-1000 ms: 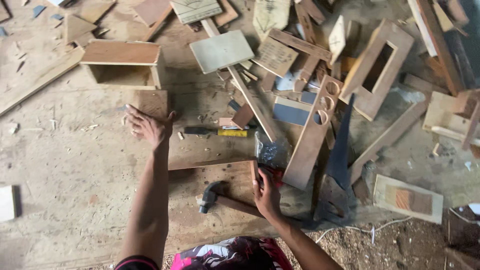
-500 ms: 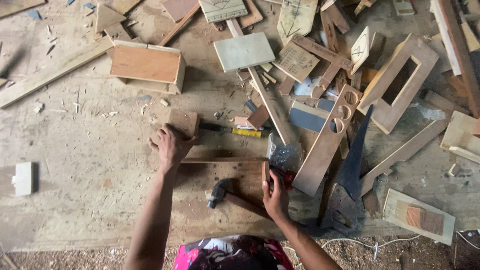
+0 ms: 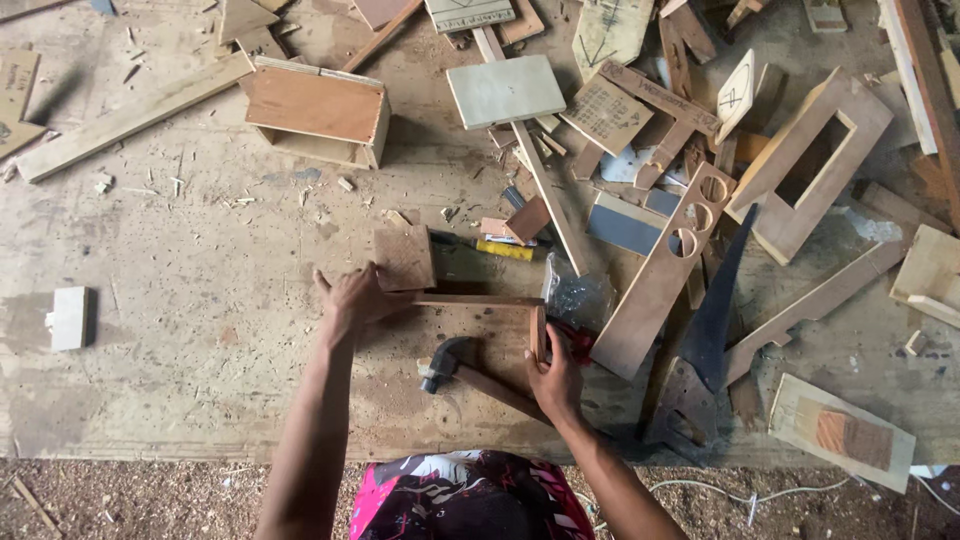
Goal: The person assembles small wooden pieces into a box-like structure using a hammer to tap joints together. They handle several wood pieces, align them, and strike them to secure connections. A hand saw is used briefly to trim a piece. The work occurs on a cluttered workbench with scattered tools and wood scraps.
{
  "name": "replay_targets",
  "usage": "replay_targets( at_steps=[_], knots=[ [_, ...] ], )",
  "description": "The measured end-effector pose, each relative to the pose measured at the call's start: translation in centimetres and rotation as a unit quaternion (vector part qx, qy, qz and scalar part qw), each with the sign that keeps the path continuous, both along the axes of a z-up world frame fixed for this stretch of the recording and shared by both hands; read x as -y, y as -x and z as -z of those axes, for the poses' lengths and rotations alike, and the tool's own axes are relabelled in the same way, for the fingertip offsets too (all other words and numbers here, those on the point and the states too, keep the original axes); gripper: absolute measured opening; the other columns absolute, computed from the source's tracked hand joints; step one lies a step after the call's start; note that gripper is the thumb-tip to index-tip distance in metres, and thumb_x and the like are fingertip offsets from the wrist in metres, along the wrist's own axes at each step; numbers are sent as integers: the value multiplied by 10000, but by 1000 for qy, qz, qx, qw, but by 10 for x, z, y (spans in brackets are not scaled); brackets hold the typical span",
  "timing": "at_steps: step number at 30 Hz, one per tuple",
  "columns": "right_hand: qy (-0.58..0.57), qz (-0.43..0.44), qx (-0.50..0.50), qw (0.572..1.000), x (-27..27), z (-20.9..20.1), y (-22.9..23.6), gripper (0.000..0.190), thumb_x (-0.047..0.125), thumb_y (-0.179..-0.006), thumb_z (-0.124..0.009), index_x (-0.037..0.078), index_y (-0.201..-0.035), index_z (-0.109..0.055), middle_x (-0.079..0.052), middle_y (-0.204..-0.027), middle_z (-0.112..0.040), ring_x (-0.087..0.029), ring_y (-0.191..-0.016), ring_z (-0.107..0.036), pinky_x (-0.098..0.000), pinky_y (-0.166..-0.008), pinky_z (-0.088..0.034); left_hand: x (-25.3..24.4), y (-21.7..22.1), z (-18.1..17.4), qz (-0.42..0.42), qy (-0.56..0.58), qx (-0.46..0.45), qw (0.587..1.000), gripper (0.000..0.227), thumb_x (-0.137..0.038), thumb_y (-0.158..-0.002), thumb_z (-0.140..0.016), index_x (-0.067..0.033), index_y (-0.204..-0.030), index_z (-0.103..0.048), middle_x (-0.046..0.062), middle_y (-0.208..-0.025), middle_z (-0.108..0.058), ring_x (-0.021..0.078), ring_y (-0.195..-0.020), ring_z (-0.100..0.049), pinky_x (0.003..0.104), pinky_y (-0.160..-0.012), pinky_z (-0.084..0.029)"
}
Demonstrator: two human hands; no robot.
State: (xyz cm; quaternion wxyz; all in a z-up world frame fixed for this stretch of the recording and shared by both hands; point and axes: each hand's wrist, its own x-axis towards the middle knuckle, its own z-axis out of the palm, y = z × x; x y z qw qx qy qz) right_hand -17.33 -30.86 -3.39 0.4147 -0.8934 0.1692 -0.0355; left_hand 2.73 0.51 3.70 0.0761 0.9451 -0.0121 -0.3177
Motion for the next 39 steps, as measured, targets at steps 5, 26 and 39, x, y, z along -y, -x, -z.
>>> replay_targets(
  at_steps=[5,26,39],
  knots=[
    [46,14,122,991,0,-16,-5,475,187,-853,-757,26,-1287,-645,-186,-1147,-744,-281,-916,-779,-351,-750,-632,-19,24,-10,98,-22,16,995,289,-364,-937,-693,-191,-1167,-717,15,-1067,-784,175,-1051,-726,791,-1247,-72],
    [35,-17,-8,999,-19,-57,-212,357,381,-951,-662,33,-886,-713,-147,-758,-739,-302,-684,-737,-414,-621,-532,-145,-80,11,-139,335,198,911,667,-618,-991,-565,-22,-1271,-675,213,-1215,-686,316,-1083,-651,461,-887,-504],
    [371,-108,143,911,-48,-102,-175,985,573,-840,-792,68,-1560,-348,-234,-1555,-396,-398,-1365,-449,-605,-1095,-360,-9,75,28,97,182,309,929,835,-725,-820,-700,-62,-1299,-531,208,-1364,-538,396,-1338,-459,570,-1136,-367]
  ],
)
